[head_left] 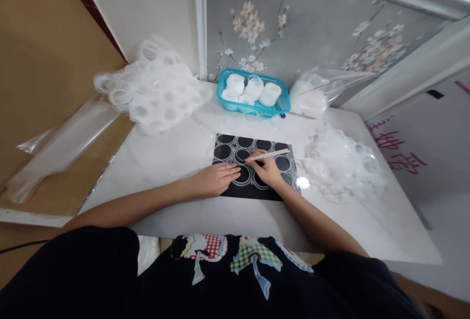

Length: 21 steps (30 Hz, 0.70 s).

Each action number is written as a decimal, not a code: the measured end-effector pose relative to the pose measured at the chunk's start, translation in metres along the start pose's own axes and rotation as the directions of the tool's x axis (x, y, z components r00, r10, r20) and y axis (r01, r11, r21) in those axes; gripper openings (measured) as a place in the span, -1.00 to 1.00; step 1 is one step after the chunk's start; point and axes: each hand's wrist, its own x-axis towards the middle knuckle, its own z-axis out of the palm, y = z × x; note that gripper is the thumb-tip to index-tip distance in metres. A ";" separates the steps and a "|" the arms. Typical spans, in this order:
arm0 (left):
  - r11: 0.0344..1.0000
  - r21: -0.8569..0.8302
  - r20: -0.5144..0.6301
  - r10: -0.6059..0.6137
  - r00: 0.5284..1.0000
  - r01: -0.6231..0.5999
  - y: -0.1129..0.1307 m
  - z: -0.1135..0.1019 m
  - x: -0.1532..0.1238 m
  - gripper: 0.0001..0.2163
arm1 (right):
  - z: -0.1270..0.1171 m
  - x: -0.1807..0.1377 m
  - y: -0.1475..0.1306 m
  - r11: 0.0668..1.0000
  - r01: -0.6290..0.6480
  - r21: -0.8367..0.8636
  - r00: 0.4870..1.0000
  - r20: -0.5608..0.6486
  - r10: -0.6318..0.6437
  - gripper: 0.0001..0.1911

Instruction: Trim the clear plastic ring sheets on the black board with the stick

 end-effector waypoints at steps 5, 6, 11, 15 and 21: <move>0.999 0.046 0.079 0.021 0.997 -0.025 0.002 0.009 0.009 -0.63 | -0.002 0.005 0.003 1.000 -0.020 0.023 1.000 -0.013 0.021 -0.72; 0.999 0.040 0.072 0.020 0.997 -0.023 0.002 0.010 0.010 -0.63 | -0.003 0.005 0.002 0.999 -0.025 0.025 1.000 -0.013 0.025 -0.72; 1.000 -0.003 0.044 0.000 0.999 0.000 0.001 0.011 0.013 -0.62 | -0.002 0.002 0.001 0.998 -0.037 0.042 0.999 -0.005 0.037 -0.70; 0.999 0.042 0.062 -0.021 0.998 0.019 0.006 0.013 0.018 -0.62 | -0.003 0.002 0.000 0.997 -0.060 0.057 0.998 -0.013 0.060 -0.70; 0.989 0.102 0.094 -0.115 0.989 0.106 0.015 0.019 0.021 -0.58 | -0.006 0.002 0.001 1.000 -0.014 0.013 1.000 0.011 0.014 -0.74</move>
